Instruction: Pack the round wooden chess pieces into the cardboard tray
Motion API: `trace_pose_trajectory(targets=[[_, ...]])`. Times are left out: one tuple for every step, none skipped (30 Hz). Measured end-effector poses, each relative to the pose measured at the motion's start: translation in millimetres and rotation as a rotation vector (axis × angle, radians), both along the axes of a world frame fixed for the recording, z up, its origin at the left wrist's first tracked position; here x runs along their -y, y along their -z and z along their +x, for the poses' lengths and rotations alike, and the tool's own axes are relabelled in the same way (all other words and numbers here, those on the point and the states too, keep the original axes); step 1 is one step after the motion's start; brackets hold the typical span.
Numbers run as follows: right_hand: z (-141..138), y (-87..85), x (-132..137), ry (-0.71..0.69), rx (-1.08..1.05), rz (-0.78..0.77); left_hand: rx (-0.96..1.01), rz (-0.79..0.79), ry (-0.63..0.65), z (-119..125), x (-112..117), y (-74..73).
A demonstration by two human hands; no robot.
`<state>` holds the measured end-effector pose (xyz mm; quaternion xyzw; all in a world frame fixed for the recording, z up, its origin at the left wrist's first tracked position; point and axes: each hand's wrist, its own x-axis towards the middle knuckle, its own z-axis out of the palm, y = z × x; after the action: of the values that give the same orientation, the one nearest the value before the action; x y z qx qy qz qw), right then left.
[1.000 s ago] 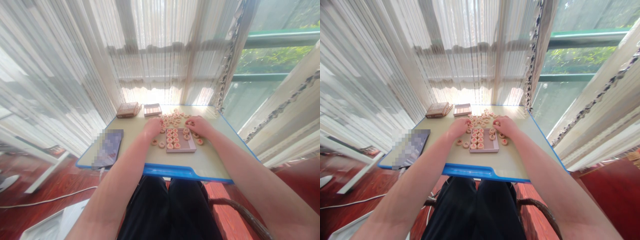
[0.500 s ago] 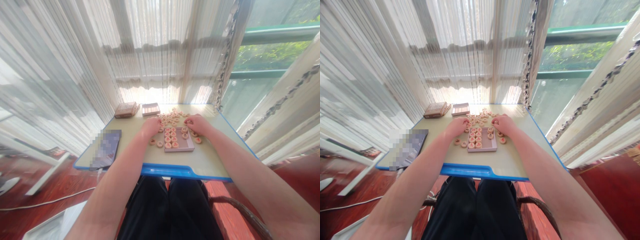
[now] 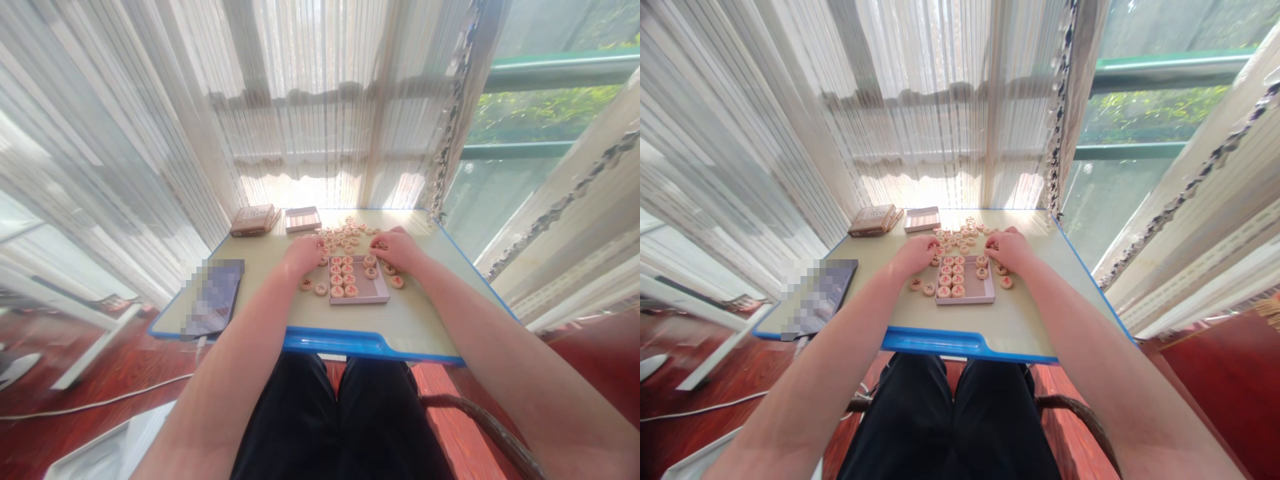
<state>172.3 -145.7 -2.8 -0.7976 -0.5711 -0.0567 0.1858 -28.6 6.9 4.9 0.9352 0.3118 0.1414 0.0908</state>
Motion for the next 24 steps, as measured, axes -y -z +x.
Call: trace_pose_trajectory(targets=[[0, -0.1, 0, -0.002, 0.000, 0.001, 0.003, -0.004, -0.001, 0, 0, 0.1], [0, -0.2, 1, -0.005, 0.002, 0.003, 0.007, -0.009, -0.003, 0, 0, 0.1], [-1, -0.5, 1, -0.006, 0.006, 0.004, 0.013, -0.013, -0.006, 1, 0, 0.0], [-1, -1.0, 1, -0.004, 0.012, 0.007, 0.019, -0.016, -0.009, 1, 0, -0.2], [-2, -1.7, 2, 0.002, 0.020, 0.013, 0.027, -0.017, -0.013, 1, 0, -0.4], [-2, -2.6, 2, 0.011, 0.028, 0.020, 0.037, -0.016, -0.017, 1, 0, -0.7], [-2, -3.8, 3, 0.021, 0.037, 0.028, 0.047, -0.013, -0.020, 1, 0, -1.0], [-3, -5.1, 3, 0.031, 0.046, 0.038, 0.058, -0.008, -0.019, 1, 0, -1.2], [-3, -6.7, 4, 0.038, 0.055, 0.050, 0.066, -0.004, -0.015, 1, 0, -1.4], [-3, -8.3, 4, 0.042, 0.063, 0.066, 0.072, -0.001, -0.007, 1, 0, -1.5], [-4, -10.0, 5, 0.044, 0.069, 0.083, 0.076, 0.000, 0.001, 1, 0, -1.5], [-4, -11.8, 6, 0.046, 0.075, 0.101, 0.074, -0.001, 0.008, 1, 1, -1.4], [-5, -13.6, 6, 0.046, 0.080, 0.116, 0.069, -0.003, 0.012, 1, 1, -1.3], [-6, -15.5, 7, 0.047, 0.084, 0.125, 0.063, -0.004, 0.013, 1, 1, -1.2], [-8, -17.4, 8, 0.046, 0.082, 0.124, 0.057, -0.004, 0.013, 1, 1, -0.9], [-10, -19.5, 9, 0.047, 0.073, 0.110, 0.054, -0.003, 0.011, 1, 1, -0.7], [-12, -21.6, 10, 0.048, 0.057, 0.085, 0.055, -0.002, 0.009, 1, 1, -0.4], [-15, -23.9, 11, 0.052, 0.037, 0.054, 0.060, -0.001, 0.008, 1, 0, -0.1], [-17, -26.3, 12, 0.056, 0.016, 0.018, 0.066, -0.001, 0.009, 1, 0, 0.2], [-20, -28.7, 13, 0.060, -0.004, -0.017, 0.072, 0.000, 0.011, 1, -1, 0.6], [-22, -31.0, 14, 0.062, -0.018, -0.040, 0.079, 0.001, 0.014, 2, -1, 0.9], [-24, -33.1, 15, 0.063, -0.029, -0.051, 0.085, 0.006, 0.020, 2, -1, 1.3], [-26, -35.1, 16, 0.062, -0.039, -0.051, 0.090, 0.010, 0.025, 2, -1, 1.7], [-27, -36.8, 17, 0.055, -0.048, -0.047, 0.094, 0.015, 0.026, 2, -2, 2.1]])
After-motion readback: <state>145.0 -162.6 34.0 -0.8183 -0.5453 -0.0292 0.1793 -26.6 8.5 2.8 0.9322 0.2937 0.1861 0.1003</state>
